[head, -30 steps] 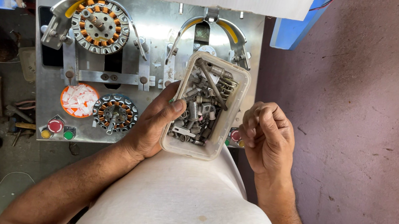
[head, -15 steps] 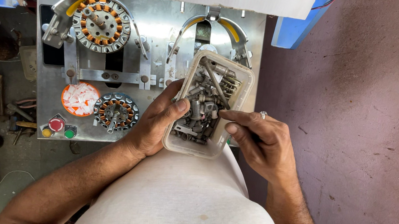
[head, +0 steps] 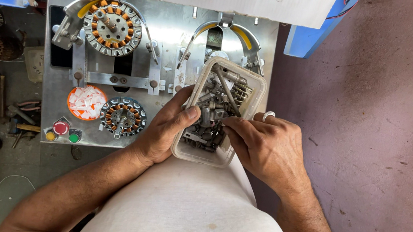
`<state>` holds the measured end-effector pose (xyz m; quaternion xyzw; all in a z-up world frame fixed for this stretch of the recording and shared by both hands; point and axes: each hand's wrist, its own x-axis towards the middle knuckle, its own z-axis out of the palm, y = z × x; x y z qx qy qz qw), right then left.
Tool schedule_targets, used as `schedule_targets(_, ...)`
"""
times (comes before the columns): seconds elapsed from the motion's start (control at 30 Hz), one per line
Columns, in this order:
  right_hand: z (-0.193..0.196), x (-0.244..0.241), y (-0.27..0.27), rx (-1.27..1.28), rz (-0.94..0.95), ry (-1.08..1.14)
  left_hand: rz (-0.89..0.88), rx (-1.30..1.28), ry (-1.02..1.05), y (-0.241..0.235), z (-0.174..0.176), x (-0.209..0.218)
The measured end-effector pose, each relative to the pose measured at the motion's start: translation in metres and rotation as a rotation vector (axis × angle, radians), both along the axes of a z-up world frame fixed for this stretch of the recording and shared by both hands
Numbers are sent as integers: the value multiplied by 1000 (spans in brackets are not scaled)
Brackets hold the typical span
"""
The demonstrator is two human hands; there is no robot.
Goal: The person manipulates a small metal component by hand and searches through a plastic container of screws and metal parts while standing at an industrial workbench.
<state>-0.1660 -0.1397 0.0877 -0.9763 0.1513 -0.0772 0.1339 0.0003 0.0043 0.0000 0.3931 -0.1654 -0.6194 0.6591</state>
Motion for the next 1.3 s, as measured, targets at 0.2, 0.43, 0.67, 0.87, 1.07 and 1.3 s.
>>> schedule_targets(0.2, -2, 5, 12, -131, -1, 162, -6, -8, -1, -2, 0, -1)
schedule_targets(0.43, 3, 12, 22, -192, 73, 221, -1, 1, 2, -1, 1, -1)
schedule_targets(0.67, 9, 16, 16, -99, 35, 151, -5, 16, 25, 0, 0, 1)
schedule_targets(0.87, 2, 15, 21, -172, 100, 206, 7, 4, 42, -1, 1, 1)
schedule_targets(1.07, -5, 12, 23, -208, 94, 212, 7, 10, -22, -1, -3, 0)
schedule_targets(1.3, -7, 13, 21, -140, 64, 327, -6, 66, -28, -2, -4, 0)
